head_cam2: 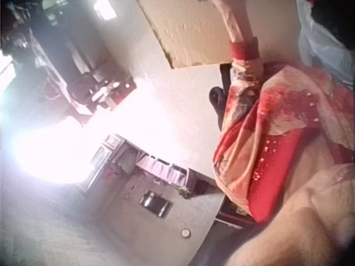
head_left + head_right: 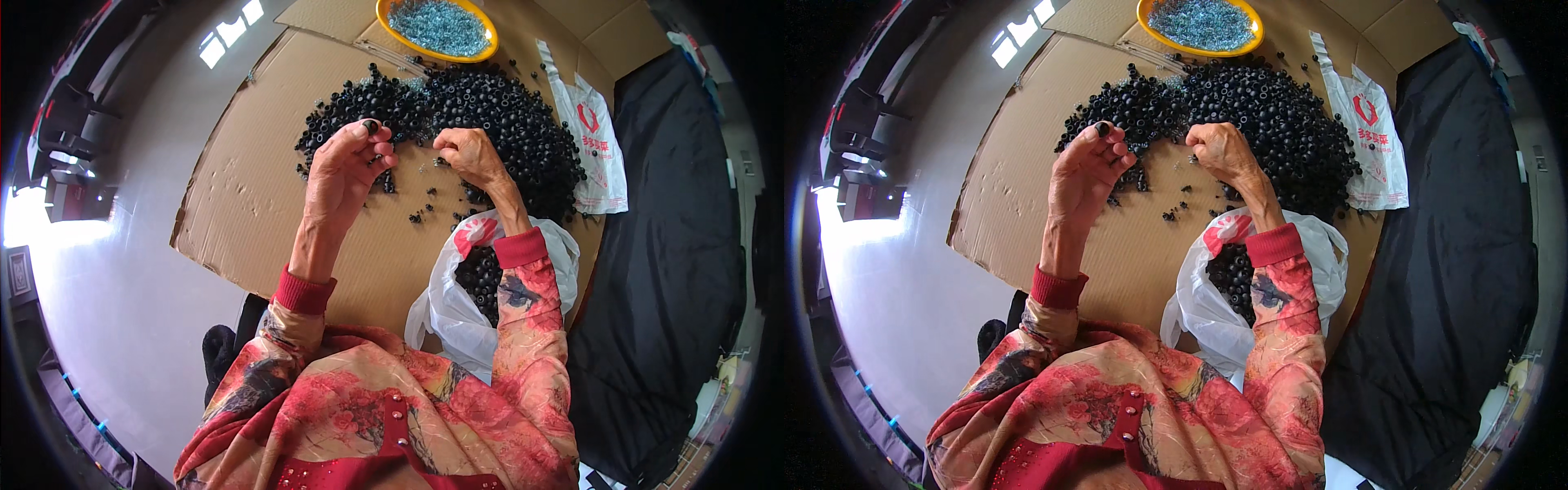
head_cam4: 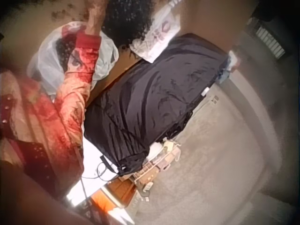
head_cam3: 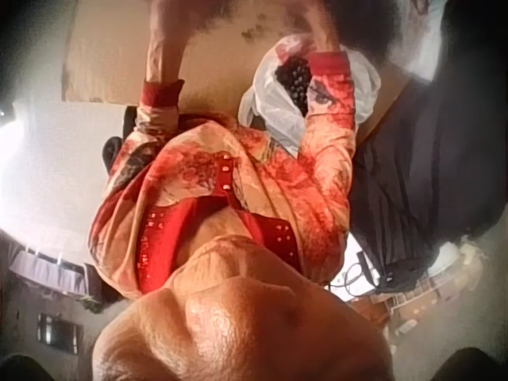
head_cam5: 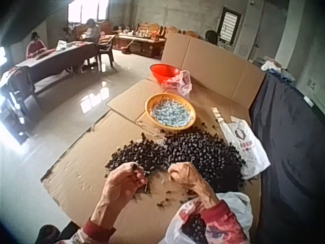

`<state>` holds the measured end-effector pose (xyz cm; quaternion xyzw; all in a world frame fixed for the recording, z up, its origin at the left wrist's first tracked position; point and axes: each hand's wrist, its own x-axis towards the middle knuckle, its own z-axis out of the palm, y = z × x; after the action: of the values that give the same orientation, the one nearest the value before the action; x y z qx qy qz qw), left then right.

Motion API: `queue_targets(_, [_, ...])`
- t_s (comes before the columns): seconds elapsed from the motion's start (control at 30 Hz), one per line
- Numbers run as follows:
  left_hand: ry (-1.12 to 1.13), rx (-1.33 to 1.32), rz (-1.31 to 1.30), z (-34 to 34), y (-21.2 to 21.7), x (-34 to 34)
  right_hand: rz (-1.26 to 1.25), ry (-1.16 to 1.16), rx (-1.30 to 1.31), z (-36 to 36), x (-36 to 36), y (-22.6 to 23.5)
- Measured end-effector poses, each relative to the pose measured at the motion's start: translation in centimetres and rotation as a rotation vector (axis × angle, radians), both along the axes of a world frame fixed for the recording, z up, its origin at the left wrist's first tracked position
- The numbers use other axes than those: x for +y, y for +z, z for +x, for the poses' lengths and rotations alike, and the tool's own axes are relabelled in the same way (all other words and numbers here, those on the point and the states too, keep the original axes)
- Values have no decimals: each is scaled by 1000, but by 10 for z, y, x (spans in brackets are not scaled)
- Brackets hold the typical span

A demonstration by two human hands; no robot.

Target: The user is manually assembling small black plastic components by hand.

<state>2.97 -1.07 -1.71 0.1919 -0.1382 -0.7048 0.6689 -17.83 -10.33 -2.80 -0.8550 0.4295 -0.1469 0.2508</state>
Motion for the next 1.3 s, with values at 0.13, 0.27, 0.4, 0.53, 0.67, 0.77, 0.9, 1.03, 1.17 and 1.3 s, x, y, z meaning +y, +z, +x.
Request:
queue_targets(0.13, [-22,9,0,-3,-2,1,-8,33,34,-1,9,-2])
queue_targets(0.27, [-29,15,-3,-8,1,2,-29,76,6,3,18,-10])
queue_targets(0.4, [-43,10,1,-12,3,3,-61,139,99,5,23,-19])
queue_targets(0.53, [-79,78,-3,-15,4,4,-170,164,172,8,27,-20])
queue_targets(0.67, [-171,174,-49,-22,8,7,-191,168,3,2,26,-13])
queue_targets(0.77, [-194,211,-33,-26,15,10,-134,112,-182,2,31,25])
queue_targets(0.9, [-237,263,-45,-30,19,14,322,-172,-650,17,49,76])
queue_targets(1.03, [-284,302,5,-43,24,17,242,-68,-895,27,57,86])
queue_targets(1.17, [-302,348,-17,-48,26,20,306,52,-1025,37,62,82])
queue_targets(1.3, [-294,352,-16,-49,28,22,302,59,-1019,38,64,79])
